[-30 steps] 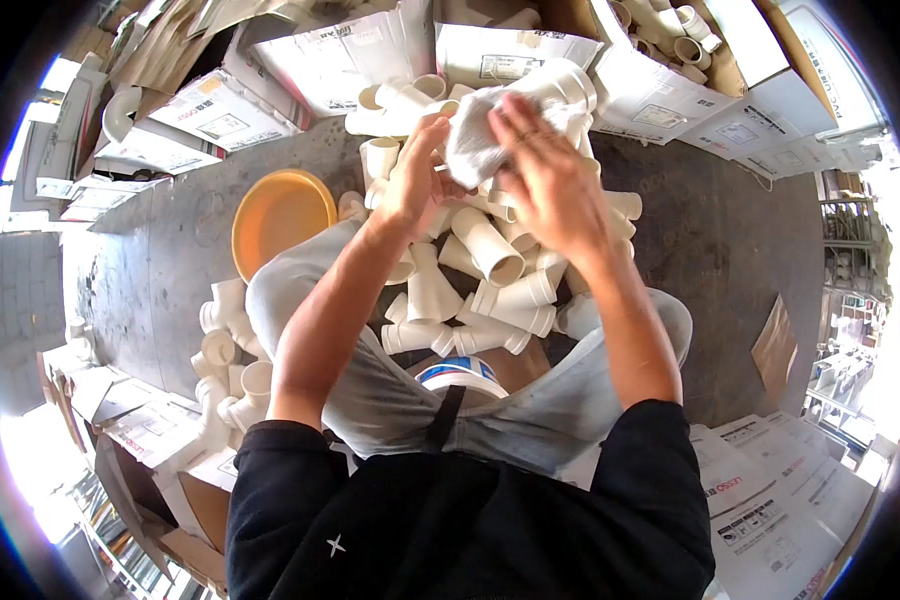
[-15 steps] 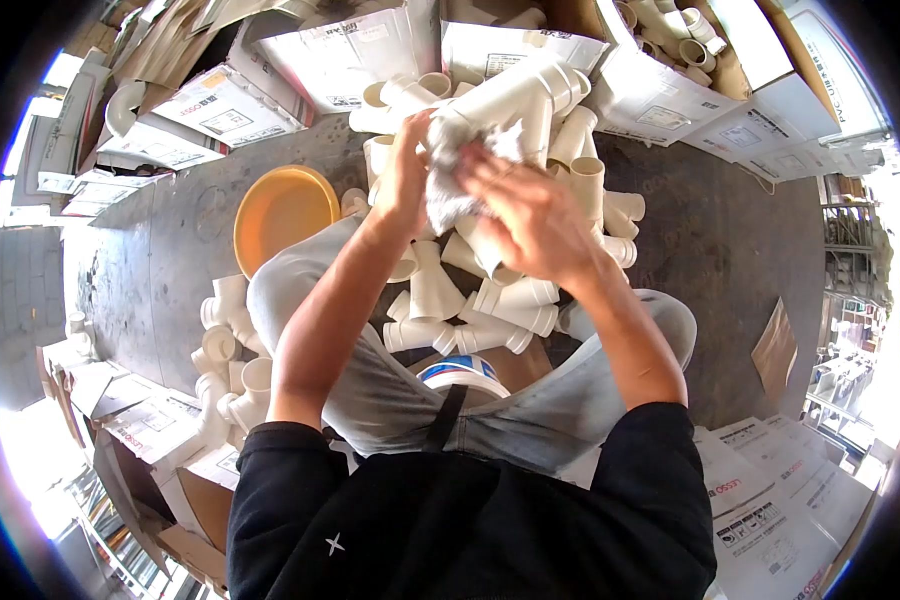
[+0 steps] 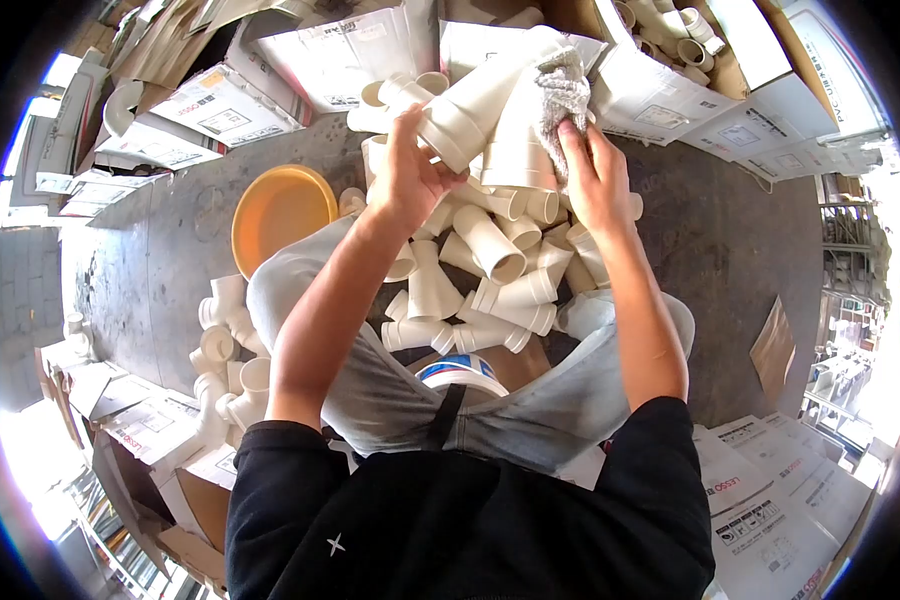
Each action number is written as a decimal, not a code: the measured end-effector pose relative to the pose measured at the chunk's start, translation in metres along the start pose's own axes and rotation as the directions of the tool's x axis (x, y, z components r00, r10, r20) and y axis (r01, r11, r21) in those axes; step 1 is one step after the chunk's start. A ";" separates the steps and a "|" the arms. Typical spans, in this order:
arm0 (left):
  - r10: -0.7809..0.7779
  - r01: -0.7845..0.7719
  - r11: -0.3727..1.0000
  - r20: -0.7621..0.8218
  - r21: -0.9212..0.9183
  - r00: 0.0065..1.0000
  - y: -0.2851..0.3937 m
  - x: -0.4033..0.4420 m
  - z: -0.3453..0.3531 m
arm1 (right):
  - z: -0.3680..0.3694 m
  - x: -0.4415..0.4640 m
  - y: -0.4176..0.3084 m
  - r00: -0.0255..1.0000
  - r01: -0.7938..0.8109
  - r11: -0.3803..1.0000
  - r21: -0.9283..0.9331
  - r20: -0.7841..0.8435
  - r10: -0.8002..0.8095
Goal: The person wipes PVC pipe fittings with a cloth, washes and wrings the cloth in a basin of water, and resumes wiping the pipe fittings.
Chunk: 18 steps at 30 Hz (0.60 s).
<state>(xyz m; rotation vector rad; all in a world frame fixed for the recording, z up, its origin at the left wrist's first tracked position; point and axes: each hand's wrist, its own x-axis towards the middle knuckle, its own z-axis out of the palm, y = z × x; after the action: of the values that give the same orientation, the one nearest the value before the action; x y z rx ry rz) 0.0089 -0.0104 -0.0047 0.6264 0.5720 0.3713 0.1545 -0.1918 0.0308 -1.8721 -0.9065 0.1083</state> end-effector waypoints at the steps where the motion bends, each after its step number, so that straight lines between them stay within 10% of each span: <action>1: -0.019 0.019 1.000 0.019 -0.004 1.000 0.001 -0.001 -0.001 | 0.001 -0.002 0.000 1.000 -0.017 1.000 -0.007 0.015 0.017; 5: -0.087 0.089 0.986 -0.025 0.137 0.996 0.004 -0.005 -0.001 | 0.002 -0.005 0.006 0.989 -0.033 0.999 -0.011 0.146 0.034; 7: -0.085 0.087 0.986 -0.022 0.142 0.996 -0.003 0.000 -0.008 | 0.012 -0.006 0.002 0.934 0.349 0.933 -0.087 0.107 -0.340; 10: -0.016 0.021 0.993 -0.040 0.120 0.999 -0.015 0.006 -0.012 | 0.031 -0.024 -0.010 0.835 0.536 0.809 -0.240 0.292 -0.467; 18: 0.169 -0.145 0.955 -0.075 0.257 0.983 -0.016 -0.006 0.005 | 0.039 -0.032 -0.027 0.722 0.656 0.742 -0.135 0.399 -0.566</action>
<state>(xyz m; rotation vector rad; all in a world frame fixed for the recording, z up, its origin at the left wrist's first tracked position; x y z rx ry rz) 0.0100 -0.0273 -0.0093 0.9049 0.6696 0.4850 0.0997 -0.1768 0.0236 -1.7095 -1.8328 -0.1232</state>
